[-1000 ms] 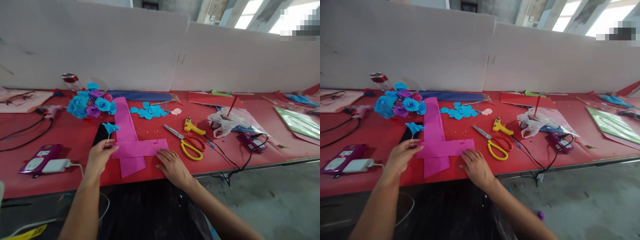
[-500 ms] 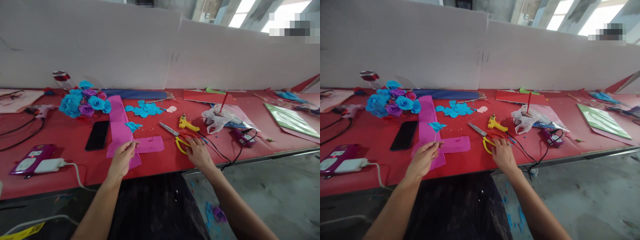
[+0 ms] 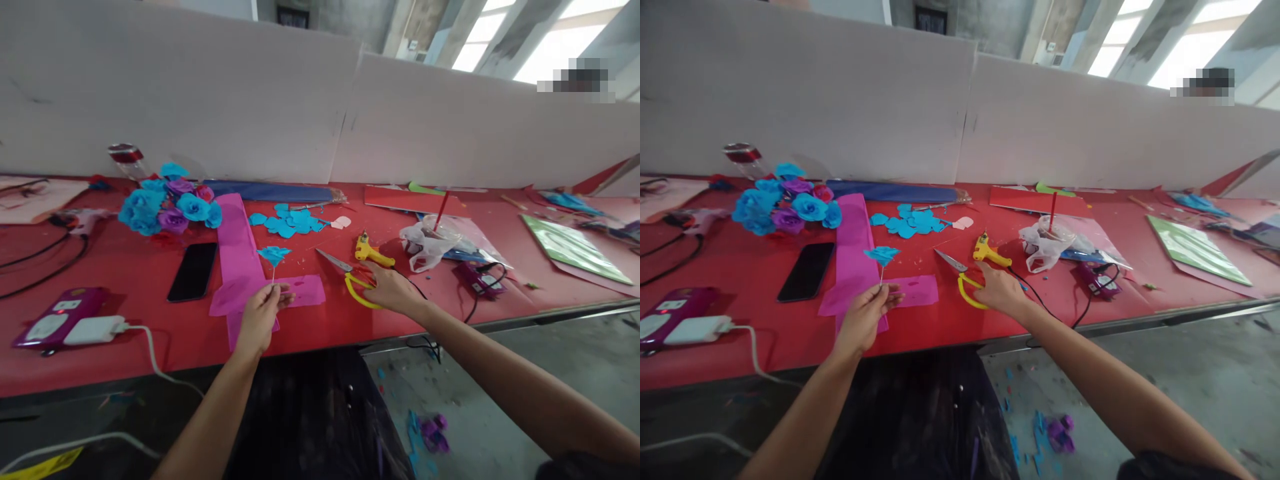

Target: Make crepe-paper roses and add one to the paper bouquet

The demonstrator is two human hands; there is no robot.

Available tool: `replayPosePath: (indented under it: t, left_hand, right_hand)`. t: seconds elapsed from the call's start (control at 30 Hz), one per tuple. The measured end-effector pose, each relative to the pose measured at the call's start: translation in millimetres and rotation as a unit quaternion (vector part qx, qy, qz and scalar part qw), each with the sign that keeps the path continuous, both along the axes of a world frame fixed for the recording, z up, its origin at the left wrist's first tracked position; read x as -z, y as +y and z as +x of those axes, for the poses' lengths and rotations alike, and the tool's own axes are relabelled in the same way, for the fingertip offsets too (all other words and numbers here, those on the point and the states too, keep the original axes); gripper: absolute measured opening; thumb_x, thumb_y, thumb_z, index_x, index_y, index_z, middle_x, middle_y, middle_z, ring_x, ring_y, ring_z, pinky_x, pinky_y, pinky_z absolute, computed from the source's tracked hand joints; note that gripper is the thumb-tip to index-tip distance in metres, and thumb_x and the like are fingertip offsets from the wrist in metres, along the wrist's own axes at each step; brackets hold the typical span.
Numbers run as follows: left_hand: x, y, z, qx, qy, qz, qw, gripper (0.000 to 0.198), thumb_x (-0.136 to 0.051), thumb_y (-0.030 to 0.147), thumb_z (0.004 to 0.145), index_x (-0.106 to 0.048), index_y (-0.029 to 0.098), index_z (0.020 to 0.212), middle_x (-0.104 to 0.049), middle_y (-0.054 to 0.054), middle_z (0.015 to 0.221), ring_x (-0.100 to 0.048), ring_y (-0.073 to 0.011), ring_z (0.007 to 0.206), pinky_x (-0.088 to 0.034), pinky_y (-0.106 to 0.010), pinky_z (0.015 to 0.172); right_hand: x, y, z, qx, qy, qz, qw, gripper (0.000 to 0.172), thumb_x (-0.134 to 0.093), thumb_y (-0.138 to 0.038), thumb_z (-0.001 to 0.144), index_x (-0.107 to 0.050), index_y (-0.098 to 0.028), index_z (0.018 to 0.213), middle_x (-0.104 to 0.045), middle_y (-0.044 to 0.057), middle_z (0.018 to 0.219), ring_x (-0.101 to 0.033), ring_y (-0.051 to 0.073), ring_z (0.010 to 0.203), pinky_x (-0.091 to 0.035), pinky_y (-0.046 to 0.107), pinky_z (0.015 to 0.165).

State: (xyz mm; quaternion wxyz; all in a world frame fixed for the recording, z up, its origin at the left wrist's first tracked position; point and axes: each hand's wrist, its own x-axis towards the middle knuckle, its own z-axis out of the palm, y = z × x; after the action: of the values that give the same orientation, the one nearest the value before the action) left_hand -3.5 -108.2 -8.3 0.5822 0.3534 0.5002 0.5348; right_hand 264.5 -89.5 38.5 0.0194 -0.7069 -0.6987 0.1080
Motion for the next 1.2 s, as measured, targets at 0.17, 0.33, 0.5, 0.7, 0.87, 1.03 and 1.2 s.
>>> replayPosePath:
  t: [0.17,0.33,0.5,0.7,0.87,1.03,1.2]
  left_hand:
    - [0.8,-5.2,0.4,0.031,0.056,-0.001,0.998,0.038,-0.060,0.050,0.077,-0.065,0.017,0.094,-0.064,-0.004,0.085,-0.045,-0.0061,0.049,-0.032,-0.021,0.045]
    - [-6.2,-19.8,10.4,0.013,0.028,-0.002,1.000,0.030,-0.053,0.046,0.084,-0.058,0.022,0.102,-0.059,0.003,0.073,-0.034,-0.0054,0.046,-0.027,-0.021,0.046]
    - [-12.6,-32.0,19.8,-0.006,-0.033,-0.002,0.999,0.022,-0.057,0.043,0.082,-0.055,0.021,0.084,-0.055,0.003,0.067,-0.039,-0.0071,0.051,-0.028,-0.021,0.047]
    - [-14.2,-10.5,5.6,-0.029,-0.040,-0.012,0.999,0.022,-0.064,0.041,0.075,-0.057,0.020,0.081,-0.057,0.003,0.068,-0.045,-0.0074,0.053,-0.034,-0.020,0.050]
    - [-16.7,19.4,-5.4,0.024,0.029,0.023,0.999,0.026,-0.061,0.043,0.077,-0.055,0.018,0.079,-0.065,-0.002,0.070,-0.056,-0.0109,0.054,-0.039,-0.023,0.052]
    - [-7.0,30.0,-10.1,0.032,0.067,0.035,0.997,0.030,-0.055,0.049,0.080,-0.051,0.020,0.081,-0.069,-0.003,0.076,-0.060,-0.0130,0.052,-0.044,-0.026,0.052]
    - [7.5,28.7,-8.7,0.025,0.086,0.059,0.994,0.030,-0.053,0.051,0.081,-0.051,0.021,0.082,-0.069,-0.004,0.079,-0.061,-0.0129,0.054,-0.045,-0.025,0.052]
  right_hand:
    - [18.2,-15.2,7.4,0.006,0.118,0.024,0.993,0.058,-0.060,-0.034,0.075,-0.051,-0.021,0.131,-0.071,0.006,0.101,-0.066,0.021,0.078,-0.048,0.029,0.065]
    - [23.2,-42.0,7.1,0.001,0.013,0.045,0.999,0.057,-0.055,-0.034,0.080,-0.047,-0.023,0.135,-0.071,0.009,0.101,-0.067,0.023,0.083,-0.047,0.029,0.065]
    - [3.1,-39.5,8.9,-0.035,-0.086,0.030,0.995,0.042,-0.048,-0.044,0.087,-0.060,-0.026,0.122,-0.072,0.010,0.095,-0.068,0.024,0.079,-0.046,0.029,0.063]
    - [-13.4,24.0,21.3,0.006,-0.162,0.070,0.984,0.027,-0.046,-0.020,0.085,-0.068,-0.014,0.099,-0.069,0.014,0.103,-0.062,0.026,0.099,-0.045,0.030,0.076]
    - [4.0,64.2,24.4,0.018,-0.153,0.039,0.987,0.037,-0.055,-0.014,0.075,-0.062,-0.008,0.110,-0.068,0.020,0.103,-0.062,0.031,0.100,-0.045,0.035,0.080]
    - [-1.7,63.4,24.6,0.041,-0.115,0.064,0.990,0.039,-0.049,-0.019,0.082,-0.055,-0.010,0.120,-0.065,0.020,0.110,-0.064,0.029,0.096,-0.047,0.034,0.075]
    - [-22.5,32.8,13.4,0.007,-0.004,0.063,0.998,0.037,-0.042,-0.039,0.091,-0.056,-0.017,0.118,-0.069,0.009,0.100,-0.065,0.022,0.089,-0.049,0.029,0.072]
